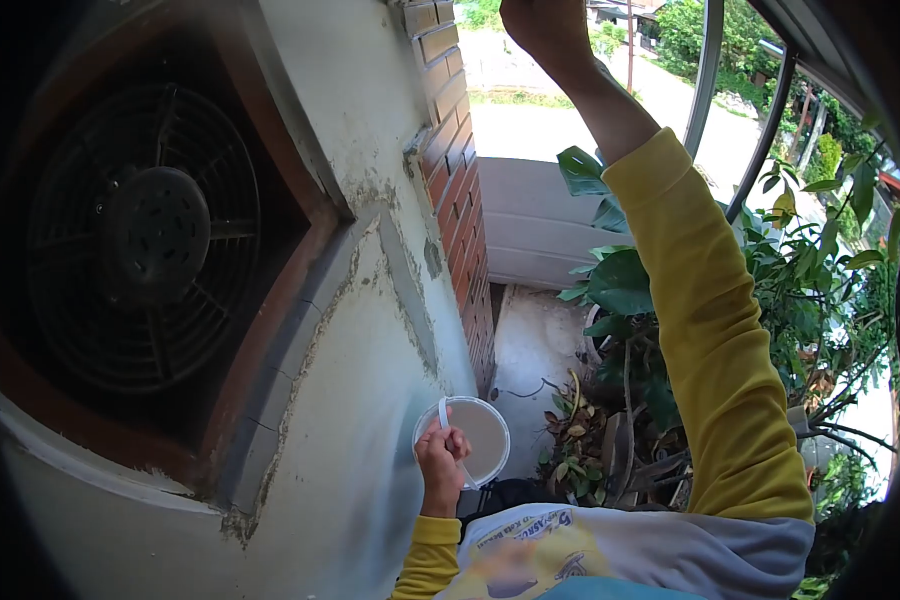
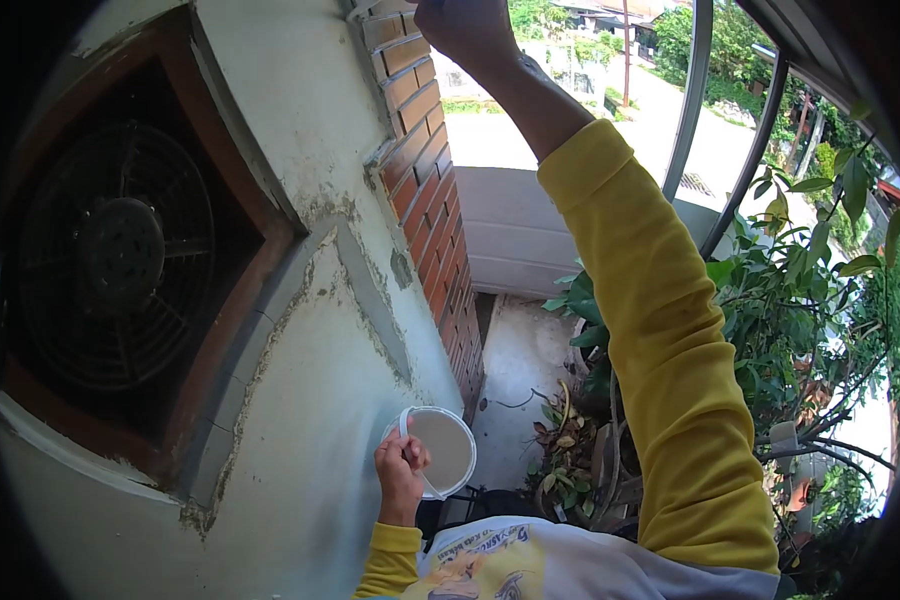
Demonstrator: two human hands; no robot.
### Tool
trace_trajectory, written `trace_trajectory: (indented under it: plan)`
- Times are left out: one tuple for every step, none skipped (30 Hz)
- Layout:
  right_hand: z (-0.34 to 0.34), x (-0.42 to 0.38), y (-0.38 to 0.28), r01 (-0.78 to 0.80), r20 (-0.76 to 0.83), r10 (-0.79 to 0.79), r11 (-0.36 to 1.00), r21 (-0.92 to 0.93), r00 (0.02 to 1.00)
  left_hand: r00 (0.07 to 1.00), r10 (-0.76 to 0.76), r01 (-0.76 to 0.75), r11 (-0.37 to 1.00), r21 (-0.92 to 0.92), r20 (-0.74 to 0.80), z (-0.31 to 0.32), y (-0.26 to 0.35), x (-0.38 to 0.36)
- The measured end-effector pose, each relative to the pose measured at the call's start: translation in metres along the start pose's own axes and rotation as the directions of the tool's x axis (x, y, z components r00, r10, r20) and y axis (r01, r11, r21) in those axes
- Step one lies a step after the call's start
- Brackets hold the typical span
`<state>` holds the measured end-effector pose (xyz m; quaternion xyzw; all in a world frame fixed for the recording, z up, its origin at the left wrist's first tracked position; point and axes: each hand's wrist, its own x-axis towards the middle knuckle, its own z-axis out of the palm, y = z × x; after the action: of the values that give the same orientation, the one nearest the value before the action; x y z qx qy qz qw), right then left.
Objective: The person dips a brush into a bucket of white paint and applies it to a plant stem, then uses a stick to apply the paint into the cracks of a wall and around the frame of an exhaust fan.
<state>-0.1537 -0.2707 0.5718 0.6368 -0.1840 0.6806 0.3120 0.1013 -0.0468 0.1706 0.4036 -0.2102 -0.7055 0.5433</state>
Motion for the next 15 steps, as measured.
trace_trajectory:
  plan:
    - [0.001, 0.008, -0.004, -0.002, -0.008, 0.002, 1.0, -0.002, 1.0, 1.0, 0.001, -0.001, 1.0, 0.0, 0.003, 0.001, 0.0, 0.001]
    - [0.001, 0.012, -0.008, -0.005, -0.015, 0.005, 1.0, -0.005, 1.0, 1.0, 0.001, -0.001, 1.0, 0.001, 0.006, 0.001, 0.0, 0.001]
    - [0.002, 0.011, -0.008, -0.006, -0.019, 0.006, 1.0, 0.007, 1.0, 1.0, -0.002, 0.002, 1.0, 0.002, 0.008, 0.001, 0.0, 0.001]
    - [0.004, 0.007, -0.008, -0.006, -0.021, 0.007, 1.0, 0.02, 1.0, 1.0, 0.002, -0.002, 1.0, 0.004, 0.009, 0.001, -0.001, 0.001]
    - [0.005, 0.002, -0.008, -0.007, -0.024, 0.008, 0.999, 0.033, 1.0, 1.0, 0.005, -0.006, 1.0, 0.006, 0.01, 0.001, -0.001, 0.001]
    - [0.001, -0.006, -0.018, 0.007, -0.016, -0.006, 0.997, 0.081, 1.0, 1.0, 0.008, -0.008, 1.0, 0.007, 0.011, 0.001, -0.002, 0.001]
    - [-0.001, -0.023, -0.01, -0.02, 0.029, 0.019, 0.999, 0.036, 0.999, 1.0, 0.005, -0.005, 1.0, 0.012, 0.021, 0.001, -0.001, 0.002]
    - [-0.003, -0.047, 0.0, -0.048, 0.074, 0.048, 0.999, -0.009, 0.996, 1.0, 0.001, -0.001, 1.0, 0.015, 0.028, 0.0, 0.0, 0.001]
    - [-0.006, -0.064, 0.0, -0.089, 0.089, 0.086, 0.996, 0.022, 0.992, 0.999, -0.002, 0.002, 1.0, 0.017, 0.035, 0.0, -0.001, 0.001]
    - [-0.011, -0.079, -0.007, -0.13, 0.105, 0.124, 0.99, 0.051, 0.987, 0.999, -0.007, 0.006, 1.0, 0.018, 0.036, -0.001, -0.002, 0.001]
    - [-0.019, -0.089, -0.015, -0.062, 0.155, 0.072, 0.996, -0.065, 0.985, 0.999, -0.008, 0.008, 1.0, 0.018, 0.04, -0.002, -0.003, 0.002]
    - [-0.022, -0.099, -0.021, -0.138, 0.141, 0.136, 0.99, 0.003, 0.981, 0.999, -0.012, 0.011, 1.0, 0.021, 0.041, -0.001, -0.003, 0.003]
    - [-0.026, -0.111, -0.023, -0.117, 0.146, 0.113, 0.993, 0.016, 0.983, 0.999, -0.012, 0.011, 1.0, 0.024, 0.041, -0.001, -0.003, 0.002]
    - [-0.029, -0.117, -0.024, -0.092, 0.15, 0.087, 0.995, 0.027, 0.985, 0.999, -0.011, 0.01, 1.0, 0.026, 0.044, 0.001, -0.003, 0.002]
    - [-0.032, -0.118, -0.027, -0.094, 0.144, 0.088, 0.995, 0.03, 0.986, 0.999, -0.013, 0.012, 0.999, 0.029, 0.048, 0.002, -0.003, 0.002]
